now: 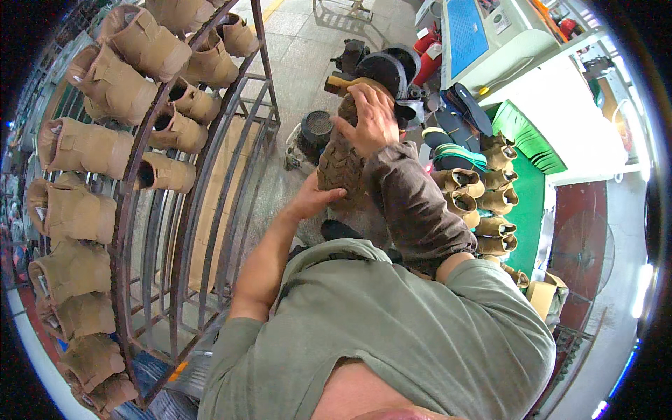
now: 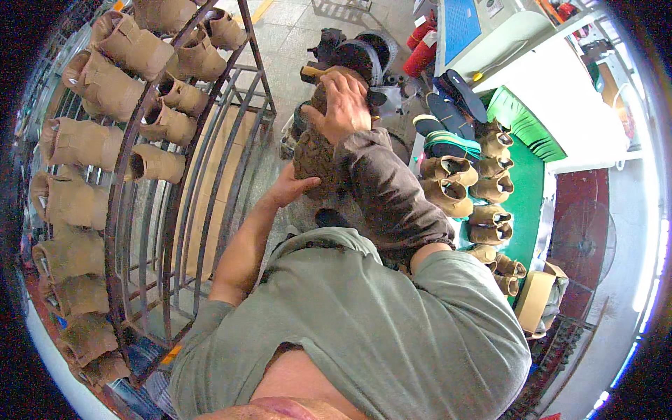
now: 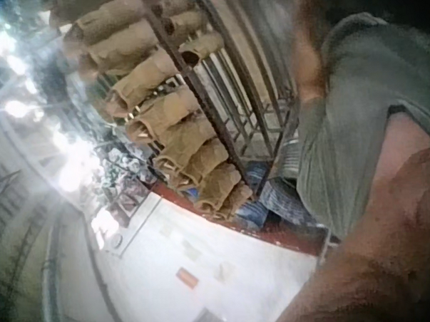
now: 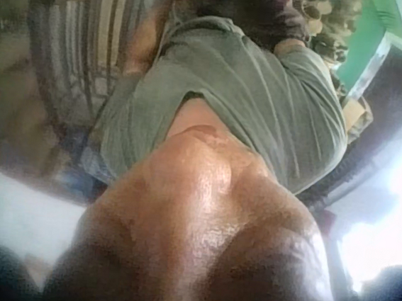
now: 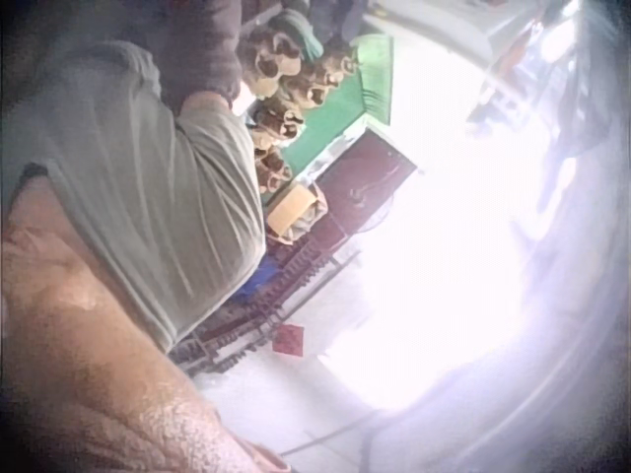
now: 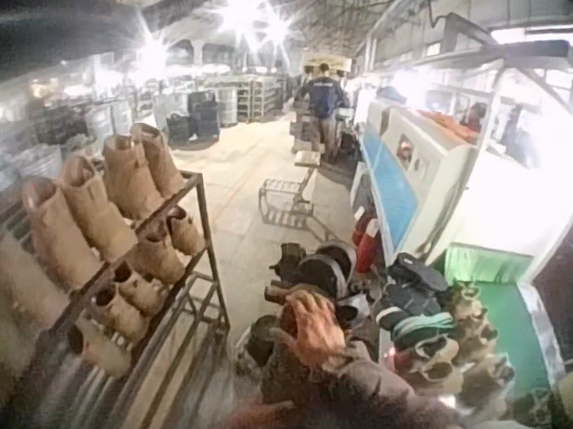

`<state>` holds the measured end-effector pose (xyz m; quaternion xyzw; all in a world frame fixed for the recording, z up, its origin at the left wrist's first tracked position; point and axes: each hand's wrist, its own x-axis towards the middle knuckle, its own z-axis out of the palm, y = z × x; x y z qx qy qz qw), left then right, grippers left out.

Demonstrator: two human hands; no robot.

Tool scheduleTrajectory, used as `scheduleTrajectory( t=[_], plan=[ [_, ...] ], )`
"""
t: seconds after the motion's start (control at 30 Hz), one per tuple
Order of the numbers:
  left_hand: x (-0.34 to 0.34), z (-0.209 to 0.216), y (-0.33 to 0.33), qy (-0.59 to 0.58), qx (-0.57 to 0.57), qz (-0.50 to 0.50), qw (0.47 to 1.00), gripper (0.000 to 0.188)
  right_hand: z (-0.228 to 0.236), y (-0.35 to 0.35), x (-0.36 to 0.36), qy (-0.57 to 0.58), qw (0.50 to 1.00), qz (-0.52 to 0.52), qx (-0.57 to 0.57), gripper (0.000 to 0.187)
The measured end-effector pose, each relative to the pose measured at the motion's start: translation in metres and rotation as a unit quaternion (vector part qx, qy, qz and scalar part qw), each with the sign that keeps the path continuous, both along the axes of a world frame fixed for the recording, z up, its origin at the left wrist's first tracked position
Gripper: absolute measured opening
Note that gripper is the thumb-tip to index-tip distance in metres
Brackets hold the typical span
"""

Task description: The person removes a plastic last from a tan boot using a machine-mounted hook, then places the boot onto a metal storage rack.

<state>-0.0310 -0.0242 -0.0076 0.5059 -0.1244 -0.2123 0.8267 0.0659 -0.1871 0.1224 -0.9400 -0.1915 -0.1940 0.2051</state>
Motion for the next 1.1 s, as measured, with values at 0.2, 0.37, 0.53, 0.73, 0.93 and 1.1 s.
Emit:
scheduleTrajectory(
  t=[0.2,0.37,0.53,0.73,0.93,1.1],
  plan=[
    [-0.001,-0.004,0.010,0.045,-0.040,-0.056,0.997,0.084,0.015,0.010,-0.038,-0.015,1.000,0.002,-0.025,0.086],
    [0.017,-0.015,0.018,-0.017,-0.032,-0.036,0.999,0.089,0.009,0.018,-0.029,-0.089,0.986,-0.054,-0.134,0.087],
    [-0.002,-0.023,0.002,0.002,-0.095,-0.015,0.995,0.084,0.036,0.026,-0.027,0.014,0.982,-0.039,-0.183,0.082],
    [-0.009,-0.023,-0.024,-0.044,-0.069,0.045,0.996,0.082,0.075,0.059,0.071,0.457,0.808,-0.156,-0.337,0.104],
    [-0.027,-0.026,-0.062,-0.090,-0.079,0.079,0.990,0.077,0.037,-0.001,0.105,0.495,0.792,-0.221,-0.282,0.094],
    [-0.051,-0.032,-0.040,-0.186,0.171,0.129,0.959,0.078,0.047,0.009,0.019,0.402,0.873,-0.144,-0.235,0.080]
  ],
)
